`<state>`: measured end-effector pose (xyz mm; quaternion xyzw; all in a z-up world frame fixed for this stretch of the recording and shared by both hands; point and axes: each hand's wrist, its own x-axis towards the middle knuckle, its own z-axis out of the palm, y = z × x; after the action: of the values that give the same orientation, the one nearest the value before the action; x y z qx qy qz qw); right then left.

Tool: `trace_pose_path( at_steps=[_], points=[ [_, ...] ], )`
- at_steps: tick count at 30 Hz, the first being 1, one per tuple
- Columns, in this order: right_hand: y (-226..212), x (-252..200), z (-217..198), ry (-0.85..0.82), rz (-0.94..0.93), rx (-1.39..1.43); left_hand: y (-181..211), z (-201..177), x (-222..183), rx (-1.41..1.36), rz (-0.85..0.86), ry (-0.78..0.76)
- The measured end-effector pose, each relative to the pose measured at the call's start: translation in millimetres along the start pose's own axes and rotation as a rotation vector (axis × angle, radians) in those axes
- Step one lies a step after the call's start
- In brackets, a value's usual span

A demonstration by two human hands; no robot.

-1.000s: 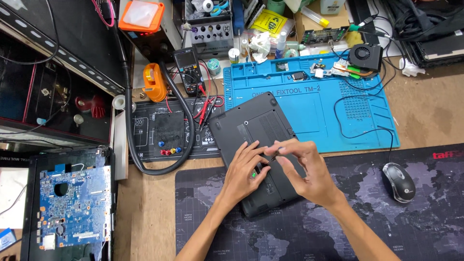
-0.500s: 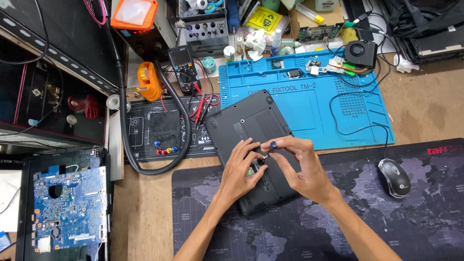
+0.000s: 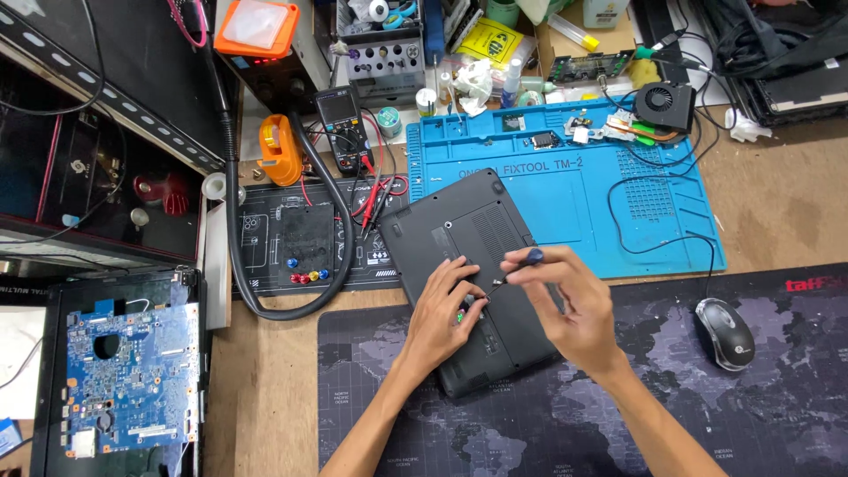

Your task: Disassembling a laptop by removing screws from the bottom casing and prying it open.

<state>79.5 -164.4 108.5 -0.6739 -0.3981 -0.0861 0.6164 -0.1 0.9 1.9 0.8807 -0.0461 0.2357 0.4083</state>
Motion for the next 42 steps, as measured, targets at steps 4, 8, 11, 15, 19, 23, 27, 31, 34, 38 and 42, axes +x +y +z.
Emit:
trace_pose_path(
  at_steps=[4,8,11,15,19,23,27,31,34,38,42],
  points=[
    [2.3,0.9,-4.9,0.038,0.047,0.023,-2.0,-1.1,-1.4,-0.023,-0.010,0.015],
    [6.5,-1.0,-8.1,0.087,0.055,-0.003,-2.4,-2.4,-0.8,-0.093,-0.040,0.028],
    [14.6,-7.9,-9.2,0.124,0.047,0.015,0.7,-4.9,0.4,-0.130,-0.043,0.039],
    [20.1,-11.1,-5.2,0.135,0.011,0.032,2.2,-5.4,1.3,-0.154,-0.035,0.056],
    [18.7,-11.9,0.5,0.142,0.018,0.036,3.7,-6.3,2.6,-0.149,-0.028,0.050],
    [18.1,-13.5,8.5,0.125,0.004,0.046,3.6,-7.0,2.7,-0.138,-0.017,0.048],
    [18.0,-16.1,13.1,0.108,-0.044,-0.001,3.6,-7.6,2.9,-0.133,-0.016,0.039],
    [17.7,-18.5,9.2,0.127,-0.049,0.002,1.9,-6.3,2.0,-0.121,-0.009,0.039],
    [14.2,-16.1,5.7,0.142,-0.052,0.011,0.9,-5.2,1.5,-0.110,-0.001,0.035],
    [12.2,-13.9,5.5,0.128,-0.060,0.013,2.1,-5.3,0.7,-0.092,-0.007,0.023],
    [14.8,-15.6,10.6,0.110,-0.079,0.012,2.3,-5.5,0.4,-0.089,-0.016,0.018]
  ],
)
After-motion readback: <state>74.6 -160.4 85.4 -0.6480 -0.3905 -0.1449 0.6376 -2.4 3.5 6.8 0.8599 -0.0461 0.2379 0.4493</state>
